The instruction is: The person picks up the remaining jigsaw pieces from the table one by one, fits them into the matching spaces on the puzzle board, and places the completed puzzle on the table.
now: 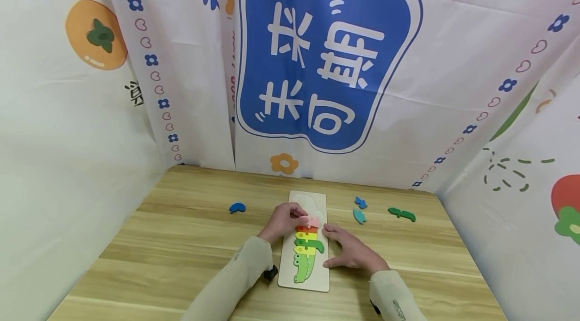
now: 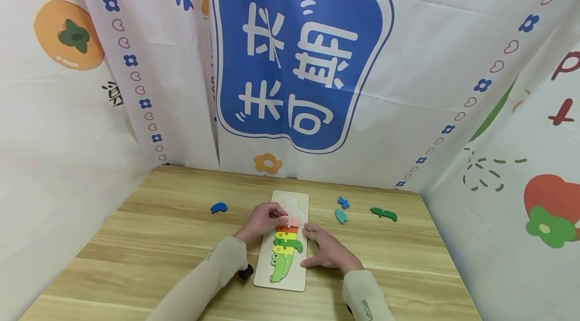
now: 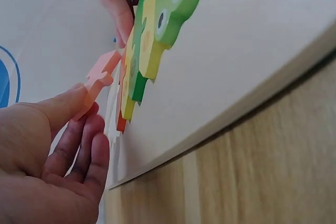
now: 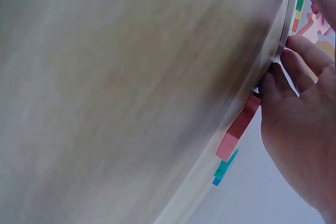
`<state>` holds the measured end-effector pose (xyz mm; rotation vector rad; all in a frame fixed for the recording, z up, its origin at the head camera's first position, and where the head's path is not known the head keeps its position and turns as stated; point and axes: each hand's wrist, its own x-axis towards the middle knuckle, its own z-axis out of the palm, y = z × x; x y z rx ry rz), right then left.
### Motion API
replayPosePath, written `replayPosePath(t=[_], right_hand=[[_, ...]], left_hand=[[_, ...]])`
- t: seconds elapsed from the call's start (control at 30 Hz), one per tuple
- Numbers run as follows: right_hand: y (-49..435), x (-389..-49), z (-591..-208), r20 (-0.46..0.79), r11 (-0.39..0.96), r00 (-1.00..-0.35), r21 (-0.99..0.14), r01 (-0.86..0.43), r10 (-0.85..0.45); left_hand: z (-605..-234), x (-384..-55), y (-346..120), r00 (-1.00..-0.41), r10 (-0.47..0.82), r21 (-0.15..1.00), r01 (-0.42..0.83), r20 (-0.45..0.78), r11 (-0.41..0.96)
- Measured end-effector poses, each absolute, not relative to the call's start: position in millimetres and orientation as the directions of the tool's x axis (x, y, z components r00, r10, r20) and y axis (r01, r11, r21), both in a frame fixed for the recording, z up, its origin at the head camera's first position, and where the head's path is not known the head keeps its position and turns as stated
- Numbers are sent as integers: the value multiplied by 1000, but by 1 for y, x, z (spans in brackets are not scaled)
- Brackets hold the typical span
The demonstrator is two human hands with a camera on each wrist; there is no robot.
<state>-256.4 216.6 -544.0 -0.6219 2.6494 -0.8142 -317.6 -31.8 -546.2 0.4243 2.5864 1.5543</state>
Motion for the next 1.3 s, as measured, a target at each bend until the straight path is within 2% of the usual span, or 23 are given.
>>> replayPosePath(t=[0.47,0.63,0.9,1.3], right_hand=[[217,-256,-545,-159,747,-865,-593,-302,-476],[217,-256,-543,-157,745,-865,-595,-302,-476],[218,-255,-542,-151,747,-862,-584,-318,-485],[217,-256,-542,-156,749,-865,-587,-307,-477]], left_hand=[[-548,-319,-32,-956,285,831,210,65,516],[-550,-320,-33,-945,310,781,267,100,564],[-556,-321,-31,-949,291,674,293,120,678],[-552,-314,-36,-931,346,653,332,113,680]])
